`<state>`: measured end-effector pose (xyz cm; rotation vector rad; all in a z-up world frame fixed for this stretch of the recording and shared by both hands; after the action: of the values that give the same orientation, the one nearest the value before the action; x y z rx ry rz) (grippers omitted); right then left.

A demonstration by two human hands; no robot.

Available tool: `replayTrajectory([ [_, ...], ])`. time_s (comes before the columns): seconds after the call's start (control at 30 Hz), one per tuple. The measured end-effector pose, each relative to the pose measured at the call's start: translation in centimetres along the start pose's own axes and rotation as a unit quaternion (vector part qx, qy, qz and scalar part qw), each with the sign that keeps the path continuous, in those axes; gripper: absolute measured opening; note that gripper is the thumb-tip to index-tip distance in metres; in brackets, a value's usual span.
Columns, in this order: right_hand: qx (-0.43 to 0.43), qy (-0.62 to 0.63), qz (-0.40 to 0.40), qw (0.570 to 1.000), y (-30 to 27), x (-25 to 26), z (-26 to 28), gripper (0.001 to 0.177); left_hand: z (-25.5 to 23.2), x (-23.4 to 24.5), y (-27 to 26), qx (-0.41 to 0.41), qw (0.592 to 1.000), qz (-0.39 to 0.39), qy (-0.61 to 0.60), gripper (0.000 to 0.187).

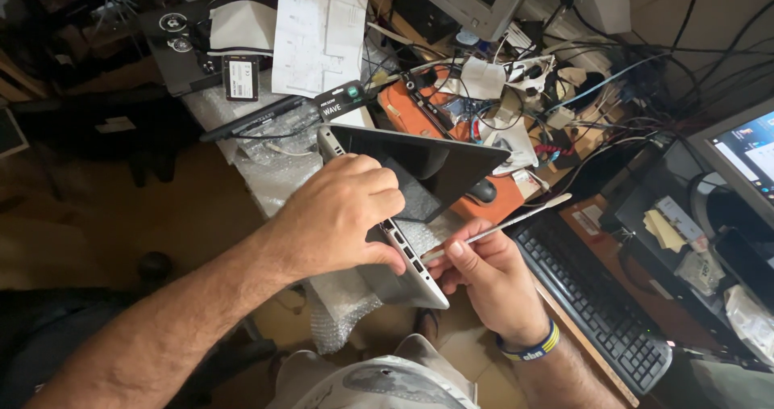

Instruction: Repairing a laptop by prying open the bottom cover and inspecting the internal components and screen hinge.

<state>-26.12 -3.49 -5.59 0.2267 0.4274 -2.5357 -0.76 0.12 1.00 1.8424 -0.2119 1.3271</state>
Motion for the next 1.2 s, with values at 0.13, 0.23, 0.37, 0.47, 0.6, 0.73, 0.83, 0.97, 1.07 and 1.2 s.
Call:
replayTrajectory([
  [0.13,-0.015,0.087,0.053,0.995,1.0,1.1,-1.8,0.016,-0.1,0.1,-0.1,0.001,1.000,-0.003,-0.005,0.069],
  [0.23,0.068,-0.056,0.063,0.994,-0.1,-0.6,1.3,0.014,-0.2,0.1,-0.1,0.004,1.000,0.001,0.002,0.070],
  [0.37,0.125,-0.360,0.003,0.924,-1.8,-2.1,5.7,0.022,0.0,-0.2,0.1,0.001,1.000,-0.008,-0.007,0.070],
  [0.47,0.215,-0.542,-0.021,0.812,-2.6,-3.3,7.1,0.011,0.1,-0.2,0.2,-0.010,1.000,-0.020,-0.015,0.069],
  [0.6,0.296,-0.635,-0.002,0.714,-2.9,-4.2,7.3,0.013,0.1,-0.3,0.2,-0.009,1.000,-0.005,-0.012,0.068],
  [0.73,0.321,-0.686,-0.011,0.653,-3.3,-5.4,7.5,0.012,0.0,-0.2,0.1,-0.003,1.000,0.010,-0.004,0.069],
  [0.83,0.308,-0.744,-0.030,0.592,-3.4,-5.5,7.0,0.012,-0.3,-0.1,0.1,-0.021,0.998,-0.051,-0.011,0.072],
  [0.97,0.310,-0.766,0.023,0.562,-3.5,-6.6,7.9,0.013,0.0,-0.8,0.4,0.002,1.000,-0.018,0.018,0.043],
  [1.07,0.329,-0.829,0.024,0.451,-3.5,-7.3,7.6,0.010,0.3,-1.4,0.8,0.022,1.000,-0.012,0.011,0.044],
  [1.2,0.308,-0.743,0.038,0.592,-2.6,-5.6,8.2,0.001,0.5,-1.2,1.1,0.038,0.999,0.012,0.013,0.050],
])
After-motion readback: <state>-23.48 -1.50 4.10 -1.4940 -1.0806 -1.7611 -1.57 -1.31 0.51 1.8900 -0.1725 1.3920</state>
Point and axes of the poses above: each hand's wrist, its own y-axis towards the middle knuckle, its own x-axis out of the back of the hand, z = x × y, the point moved 1 cm from there along y, towards the middle knuckle, and after that the axes turned 8 degrees about -x, right-handed, at the moved point
